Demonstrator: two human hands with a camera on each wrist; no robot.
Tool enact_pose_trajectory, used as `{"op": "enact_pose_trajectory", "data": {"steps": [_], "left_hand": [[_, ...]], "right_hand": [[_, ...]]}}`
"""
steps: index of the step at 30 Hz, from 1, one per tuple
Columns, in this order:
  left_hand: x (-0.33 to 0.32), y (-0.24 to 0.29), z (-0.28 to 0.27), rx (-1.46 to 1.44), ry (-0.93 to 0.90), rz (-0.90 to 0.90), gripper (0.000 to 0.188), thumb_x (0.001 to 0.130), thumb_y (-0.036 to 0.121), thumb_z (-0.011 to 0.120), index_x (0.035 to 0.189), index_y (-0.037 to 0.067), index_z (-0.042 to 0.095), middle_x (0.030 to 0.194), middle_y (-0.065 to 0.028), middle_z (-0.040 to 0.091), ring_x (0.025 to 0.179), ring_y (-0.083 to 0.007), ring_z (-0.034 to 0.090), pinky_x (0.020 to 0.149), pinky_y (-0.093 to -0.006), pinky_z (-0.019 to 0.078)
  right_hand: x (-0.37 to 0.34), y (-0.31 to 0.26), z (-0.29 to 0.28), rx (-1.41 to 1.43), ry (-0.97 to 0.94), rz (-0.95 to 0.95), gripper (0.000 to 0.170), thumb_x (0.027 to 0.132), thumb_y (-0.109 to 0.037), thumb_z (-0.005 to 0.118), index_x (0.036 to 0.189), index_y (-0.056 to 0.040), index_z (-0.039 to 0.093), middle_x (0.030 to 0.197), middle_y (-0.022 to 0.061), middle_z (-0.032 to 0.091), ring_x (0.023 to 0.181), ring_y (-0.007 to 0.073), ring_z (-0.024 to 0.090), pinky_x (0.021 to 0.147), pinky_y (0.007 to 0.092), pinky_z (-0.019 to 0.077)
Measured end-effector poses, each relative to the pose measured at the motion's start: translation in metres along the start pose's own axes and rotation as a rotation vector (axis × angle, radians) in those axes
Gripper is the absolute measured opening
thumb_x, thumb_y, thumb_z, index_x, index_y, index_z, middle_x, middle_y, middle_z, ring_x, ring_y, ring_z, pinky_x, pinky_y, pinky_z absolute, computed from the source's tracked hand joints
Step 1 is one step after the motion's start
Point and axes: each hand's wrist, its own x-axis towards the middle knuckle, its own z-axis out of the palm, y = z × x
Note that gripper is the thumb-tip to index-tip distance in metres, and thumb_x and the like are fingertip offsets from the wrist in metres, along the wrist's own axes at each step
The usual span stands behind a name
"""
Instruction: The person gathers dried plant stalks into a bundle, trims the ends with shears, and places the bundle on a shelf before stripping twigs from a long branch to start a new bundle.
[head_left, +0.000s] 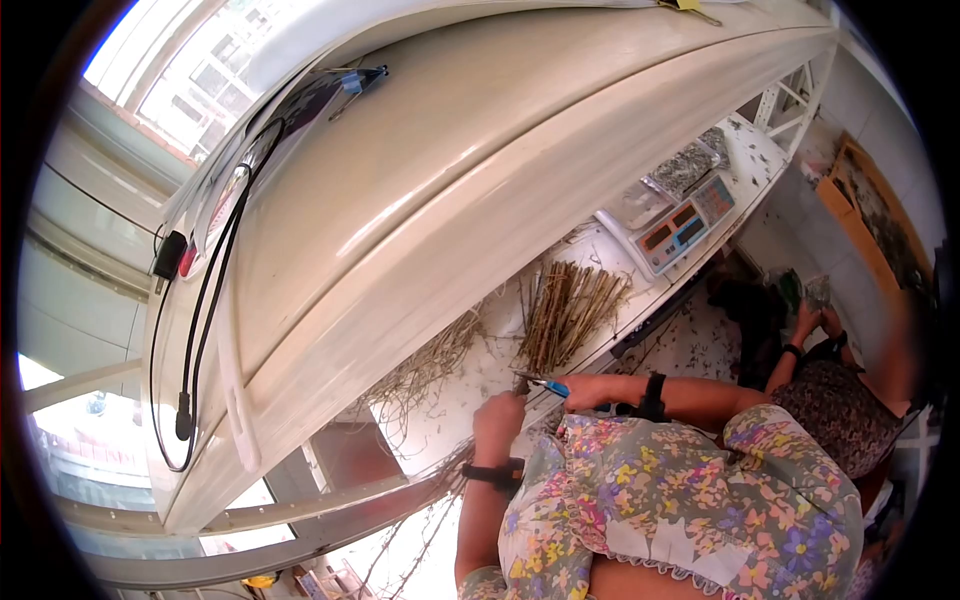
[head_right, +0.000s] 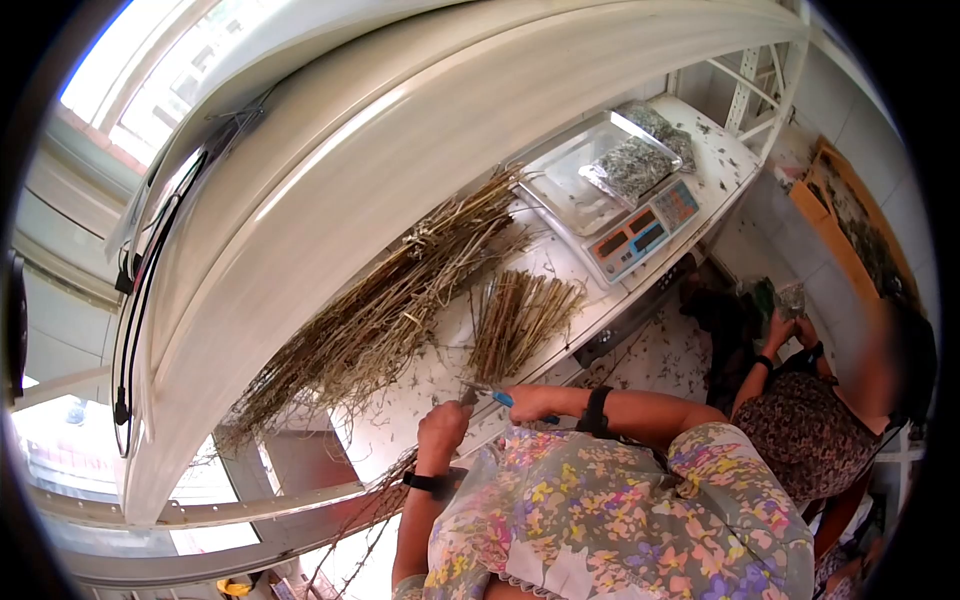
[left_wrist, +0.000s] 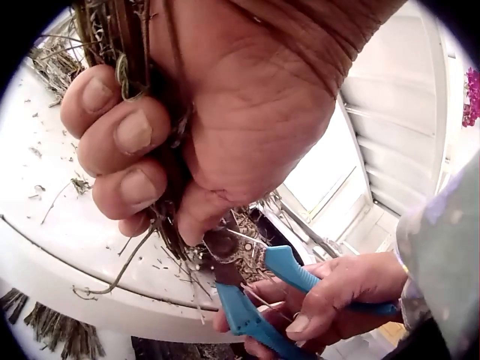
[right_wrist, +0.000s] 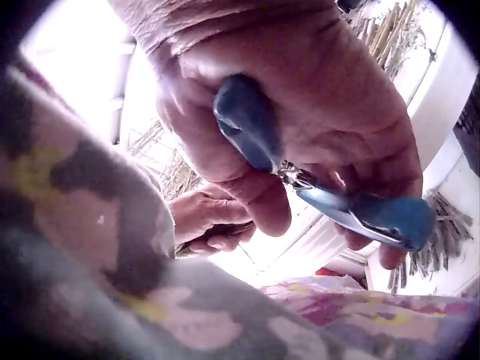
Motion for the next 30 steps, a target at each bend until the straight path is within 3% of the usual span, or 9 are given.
{"op": "enact_pose_trajectory", "data": {"steps": [3,6,13,15,16,19,23,27,30], "left_hand": [[0.0,0.002,-0.005,0.012,-0.014,0.006,0.031,0.087,0.032,0.049,0.077,0.006,0.063,0.074,-0.0144,0.063,0.071,-0.0343,0.061,0.062,-0.0456,0.0486],[0.0,0.0,-0.004,0.01,-0.016,-0.007,0.03,0.087,0.031,0.049,0.077,0.006,0.063,0.075,-0.0136,0.063,0.072,-0.0342,0.061,0.062,-0.0453,0.0489],[-0.004,-0.015,0.002,-0.126,-0.026,0.05,0.04,0.087,0.039,0.047,0.083,0.002,0.06,0.085,-0.0192,0.062,0.083,-0.0374,0.058,0.068,-0.0494,0.0457],[-0.007,-0.021,0.008,-0.153,0.068,0.024,0.034,0.088,0.034,0.047,0.079,0.004,0.061,0.078,-0.0147,0.062,0.073,-0.0339,0.06,0.064,-0.0445,0.0469],[-0.008,-0.024,0.01,-0.166,0.115,0.01,0.031,0.088,0.031,0.047,0.078,0.005,0.062,0.074,-0.0124,0.062,0.068,-0.0321,0.061,0.062,-0.0421,0.0475],[0.002,-0.04,0.014,-0.677,-0.21,-0.294,0.034,0.087,0.034,0.049,0.08,0.003,0.062,0.068,-0.0128,0.061,0.06,-0.0306,0.058,0.058,-0.0407,0.0455],[-0.007,-0.042,0.007,-1.085,-0.218,-0.359,0.04,0.085,0.04,0.052,0.063,0.007,0.048,0.053,0.0012,0.043,0.044,-0.0088,0.037,0.039,-0.025,0.0285],[-0.012,-0.038,-0.001,-1.168,-0.189,-0.344,0.033,0.086,0.037,0.052,0.069,0.009,0.048,0.054,0.0036,0.041,0.045,-0.0058,0.033,0.039,-0.022,0.0244],[-0.009,-0.038,0.009,-1.122,-0.147,-0.302,0.032,0.087,0.035,0.05,0.076,0.005,0.05,0.057,0.0003,0.045,0.049,-0.0094,0.04,0.043,-0.0256,0.0303]], "right_hand": [[-0.023,-0.039,-0.016,-0.034,-0.066,0.136,0.02,0.066,-0.013,0.059,0.08,0.0006,0.053,0.072,0.0155,0.059,0.064,0.0278,0.058,0.054,0.0423,0.0423],[0.0,-0.007,-0.003,-0.262,0.031,0.027,0.024,0.063,-0.013,0.06,0.083,-0.0011,0.053,0.07,0.0156,0.059,0.057,0.029,0.058,0.051,0.042,0.0435],[-0.015,-0.011,-0.011,0.045,-0.073,0.115,0.014,0.068,-0.011,0.06,0.076,-0.0015,0.054,0.065,0.0126,0.057,0.058,0.0227,0.057,0.051,0.0367,0.0434],[-0.023,-0.003,-0.01,0.27,-0.062,0.043,0.012,0.071,-0.009,0.06,0.07,0.0,0.053,0.059,0.0092,0.055,0.051,0.0204,0.055,0.046,0.0335,0.0419],[-0.024,0.0,-0.011,0.278,-0.098,0.044,0.013,0.07,-0.01,0.062,0.073,-0.0001,0.053,0.06,0.008,0.055,0.052,0.0193,0.054,0.047,0.0327,0.0422],[-0.029,0.004,-0.011,0.284,-0.162,0.028,0.019,0.071,-0.012,0.064,0.083,-0.0005,0.054,0.064,0.0054,0.055,0.053,0.0164,0.052,0.051,0.0304,0.0432],[-0.032,0.015,-0.008,0.234,-0.146,-0.111,0.031,0.072,-0.01,0.064,0.099,-0.0007,0.052,0.07,0.0053,0.054,0.056,0.0133,0.051,0.054,0.0297,0.0435],[-0.058,-0.012,-0.02,0.609,-0.175,0.005,0.037,0.076,-0.009,0.064,0.108,-0.0004,0.048,0.071,0.005,0.053,0.056,0.0122,0.049,0.053,0.0304,0.0425],[-0.06,-0.029,-0.024,0.6,0.008,-0.059,0.039,0.077,-0.011,0.067,0.109,-0.0003,0.046,0.07,0.0058,0.053,0.054,0.012,0.048,0.051,0.0309,0.042]]}}
